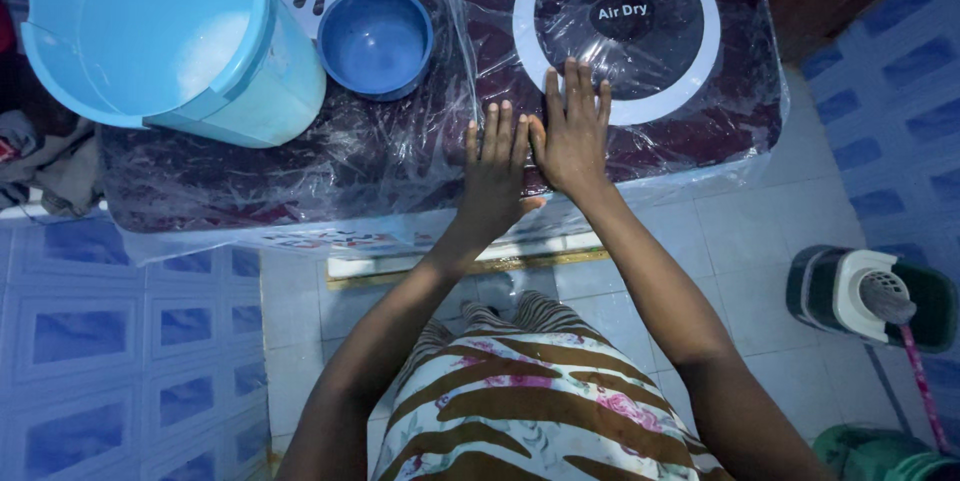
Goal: The person wipes the interior drum and top surfaces of a washing machine with a cloth, washes the cloth in a bucket of soapy water, and fills a bowl with water from a tap to pour into the machine.
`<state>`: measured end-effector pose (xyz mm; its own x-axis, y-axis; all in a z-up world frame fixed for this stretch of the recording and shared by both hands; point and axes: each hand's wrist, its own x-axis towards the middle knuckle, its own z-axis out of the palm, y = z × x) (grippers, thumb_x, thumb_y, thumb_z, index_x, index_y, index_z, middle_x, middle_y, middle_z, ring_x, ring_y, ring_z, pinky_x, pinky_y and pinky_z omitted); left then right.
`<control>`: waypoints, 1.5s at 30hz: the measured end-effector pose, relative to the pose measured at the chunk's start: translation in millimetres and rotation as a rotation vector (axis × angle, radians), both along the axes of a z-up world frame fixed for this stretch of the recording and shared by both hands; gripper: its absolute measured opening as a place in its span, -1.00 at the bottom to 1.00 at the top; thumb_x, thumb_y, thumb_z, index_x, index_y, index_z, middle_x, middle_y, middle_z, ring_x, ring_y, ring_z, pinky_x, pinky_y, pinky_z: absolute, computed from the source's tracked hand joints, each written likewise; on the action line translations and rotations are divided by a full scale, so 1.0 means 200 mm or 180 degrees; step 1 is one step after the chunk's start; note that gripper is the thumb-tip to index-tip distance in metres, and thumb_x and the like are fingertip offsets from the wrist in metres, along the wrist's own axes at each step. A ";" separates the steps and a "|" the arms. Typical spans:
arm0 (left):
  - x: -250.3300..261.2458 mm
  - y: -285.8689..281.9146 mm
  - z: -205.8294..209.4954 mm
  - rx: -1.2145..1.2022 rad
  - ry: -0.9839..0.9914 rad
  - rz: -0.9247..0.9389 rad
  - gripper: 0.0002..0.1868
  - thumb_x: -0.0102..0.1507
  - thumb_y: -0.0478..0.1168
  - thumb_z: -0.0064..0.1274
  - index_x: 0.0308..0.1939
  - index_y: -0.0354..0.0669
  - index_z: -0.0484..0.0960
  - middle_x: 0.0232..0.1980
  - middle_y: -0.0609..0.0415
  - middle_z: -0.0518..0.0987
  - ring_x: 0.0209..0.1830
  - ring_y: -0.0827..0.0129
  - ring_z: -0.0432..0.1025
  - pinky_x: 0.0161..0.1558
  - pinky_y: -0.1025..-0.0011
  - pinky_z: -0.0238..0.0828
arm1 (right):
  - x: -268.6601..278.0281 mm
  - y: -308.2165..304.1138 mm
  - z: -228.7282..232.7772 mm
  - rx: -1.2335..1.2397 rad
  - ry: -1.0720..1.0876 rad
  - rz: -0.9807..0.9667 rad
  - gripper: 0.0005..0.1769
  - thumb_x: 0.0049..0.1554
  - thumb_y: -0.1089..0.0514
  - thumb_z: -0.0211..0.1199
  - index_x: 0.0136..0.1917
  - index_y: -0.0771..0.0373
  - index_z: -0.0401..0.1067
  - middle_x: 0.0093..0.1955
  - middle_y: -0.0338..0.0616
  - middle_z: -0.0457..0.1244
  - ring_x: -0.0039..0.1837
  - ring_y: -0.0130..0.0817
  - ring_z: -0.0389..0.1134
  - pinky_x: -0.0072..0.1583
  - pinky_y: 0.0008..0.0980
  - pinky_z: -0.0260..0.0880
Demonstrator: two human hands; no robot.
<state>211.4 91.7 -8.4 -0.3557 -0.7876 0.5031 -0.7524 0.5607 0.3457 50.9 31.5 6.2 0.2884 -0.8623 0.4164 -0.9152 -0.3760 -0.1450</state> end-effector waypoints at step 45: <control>-0.38 0.14 -0.03 -0.0246 -0.0377 0.0271 -0.29 0.25 -0.20 0.15 0.48 -0.22 0.32 0.53 -0.14 0.27 0.62 -0.01 0.06 0.53 -0.19 -0.13 | -0.77 0.20 0.01 0.0157 0.0602 0.1371 -0.10 0.03 0.48 0.11 0.62 0.16 0.11 0.69 0.04 -0.10 0.73 0.04 -0.21 0.57 0.41 -0.32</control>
<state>135.1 120.0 -14.9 -0.3497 -0.7781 0.5218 -0.8313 0.5145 0.2101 -103.0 72.3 7.3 0.6909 -0.6649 0.2837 -0.6895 -0.7241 -0.0180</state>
